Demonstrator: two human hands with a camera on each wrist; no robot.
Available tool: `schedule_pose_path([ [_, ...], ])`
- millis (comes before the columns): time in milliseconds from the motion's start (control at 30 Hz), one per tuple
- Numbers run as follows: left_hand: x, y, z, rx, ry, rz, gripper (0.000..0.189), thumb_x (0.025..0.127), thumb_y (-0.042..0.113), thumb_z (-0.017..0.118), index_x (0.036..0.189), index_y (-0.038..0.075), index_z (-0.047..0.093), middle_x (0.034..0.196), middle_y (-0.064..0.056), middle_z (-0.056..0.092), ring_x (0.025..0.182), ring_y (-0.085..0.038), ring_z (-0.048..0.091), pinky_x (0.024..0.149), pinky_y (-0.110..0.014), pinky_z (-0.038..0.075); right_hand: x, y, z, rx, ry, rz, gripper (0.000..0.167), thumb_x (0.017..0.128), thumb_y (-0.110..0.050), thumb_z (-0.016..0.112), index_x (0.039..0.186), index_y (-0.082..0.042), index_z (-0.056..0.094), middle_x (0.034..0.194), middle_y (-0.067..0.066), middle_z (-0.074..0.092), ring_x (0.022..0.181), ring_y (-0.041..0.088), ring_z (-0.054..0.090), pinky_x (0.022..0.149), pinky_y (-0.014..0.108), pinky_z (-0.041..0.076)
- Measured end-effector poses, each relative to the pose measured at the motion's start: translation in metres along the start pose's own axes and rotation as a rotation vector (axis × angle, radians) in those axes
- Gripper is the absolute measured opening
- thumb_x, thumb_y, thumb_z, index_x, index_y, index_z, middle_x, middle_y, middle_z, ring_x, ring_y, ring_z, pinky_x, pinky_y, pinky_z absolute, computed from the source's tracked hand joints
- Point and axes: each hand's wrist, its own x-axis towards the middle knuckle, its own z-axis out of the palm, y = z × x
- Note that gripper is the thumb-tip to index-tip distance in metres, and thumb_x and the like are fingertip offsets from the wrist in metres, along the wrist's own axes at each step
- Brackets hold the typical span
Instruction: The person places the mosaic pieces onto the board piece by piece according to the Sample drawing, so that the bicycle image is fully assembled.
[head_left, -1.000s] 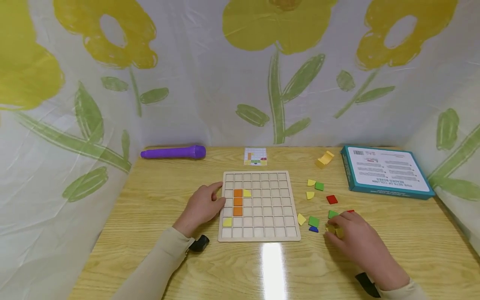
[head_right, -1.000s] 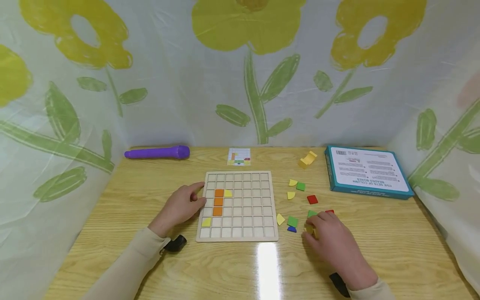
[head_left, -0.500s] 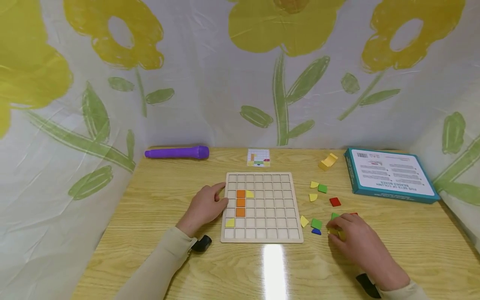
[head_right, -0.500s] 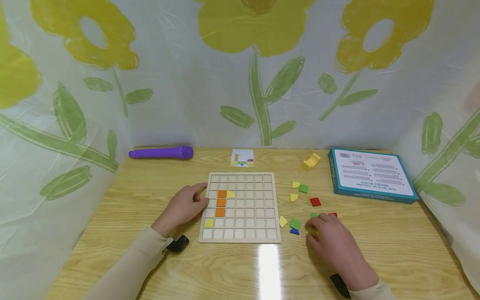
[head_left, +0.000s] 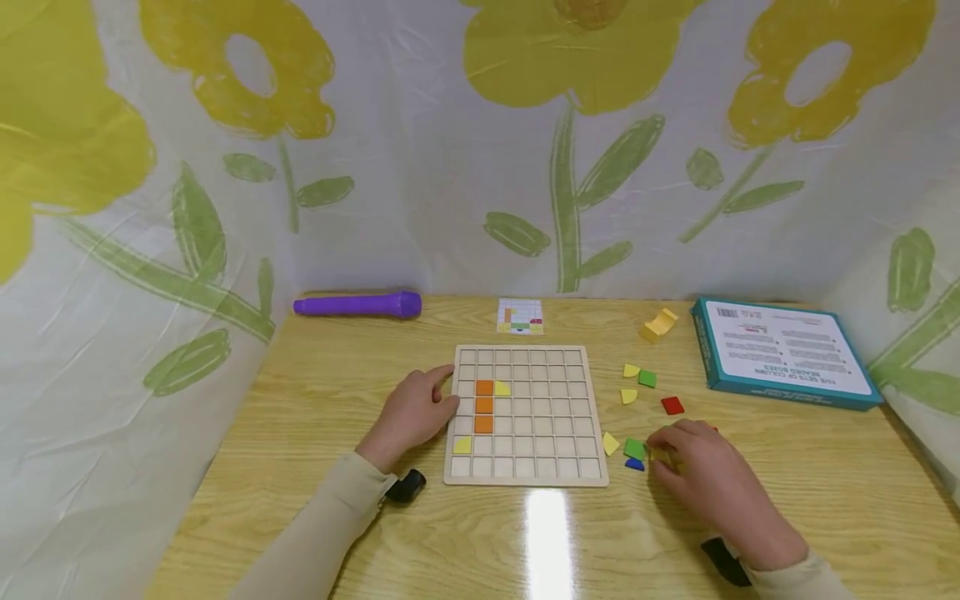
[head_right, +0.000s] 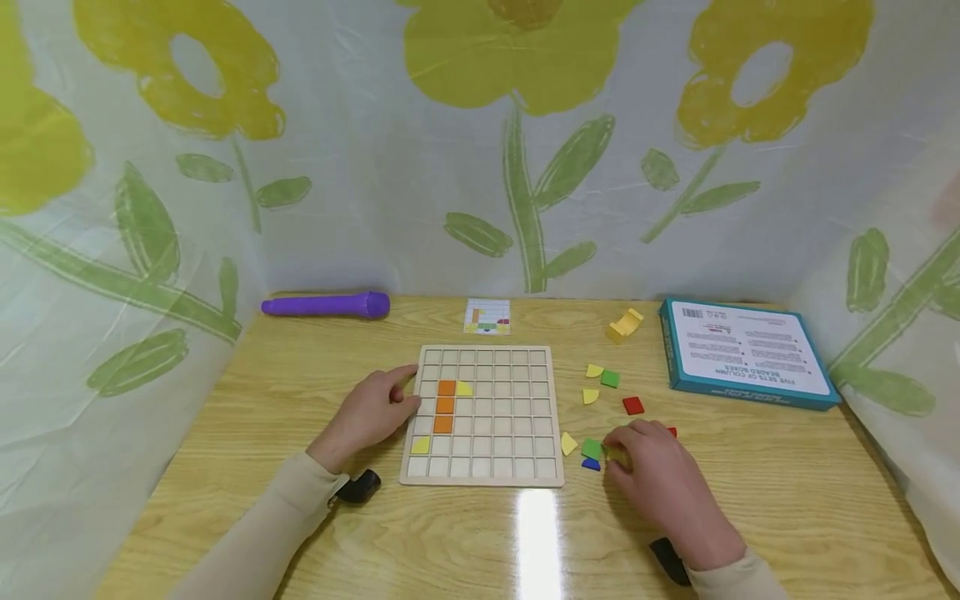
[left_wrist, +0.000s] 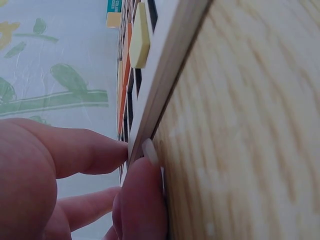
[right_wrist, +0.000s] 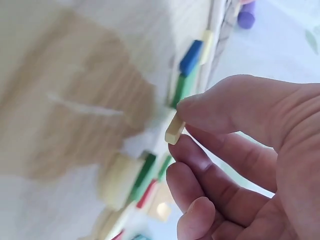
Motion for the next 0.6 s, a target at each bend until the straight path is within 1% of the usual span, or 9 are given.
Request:
schedule_pose_path([
  [133,0.0,0.0,0.0,0.011,0.004,0.0,0.062,0.1,0.029,0.067,0.16,0.015,0.055,0.087,-0.002,0.055,0.083,-0.019,0.049,0.075,-0.035,0.039,0.013,-0.017,0.001,0.017,0.028,-0.059,0.018,0.086,-0.01,0.087,0.103,-0.011,0.081,0.104,0.001,0.077,0.1,0.023,0.068,0.09,0.049,0.061],
  [333,-0.002,0.002,-0.002,0.001,0.001,0.005,0.062,0.1,0.028,0.067,0.159,0.015,0.056,0.082,-0.001,0.054,0.08,-0.019,0.047,0.073,-0.035,0.038,0.039,-0.063,0.009,0.038,0.026,-0.135,0.018,0.086,-0.011,0.087,0.104,-0.011,0.081,0.101,-0.001,0.075,0.097,0.018,0.066,0.087,0.041,0.061],
  [467,-0.002,0.001,-0.002,0.001,0.008,-0.001,0.061,0.101,0.027,0.068,0.159,0.014,0.056,0.083,-0.002,0.053,0.079,-0.019,0.047,0.071,-0.034,0.037,0.056,-0.094,0.017,0.052,0.056,-0.23,0.016,0.085,-0.007,0.084,0.1,-0.01,0.081,0.098,0.0,0.074,0.095,0.018,0.066,0.086,0.037,0.06],
  [600,-0.003,0.002,-0.003,-0.007,0.012,0.0,0.061,0.101,0.027,0.068,0.158,0.013,0.056,0.084,-0.003,0.054,0.079,-0.02,0.047,0.072,-0.034,0.037,0.067,-0.119,0.028,0.086,0.088,-0.314,0.014,0.083,-0.004,0.082,0.096,-0.01,0.08,0.096,0.0,0.074,0.095,0.018,0.066,0.084,0.036,0.06],
])
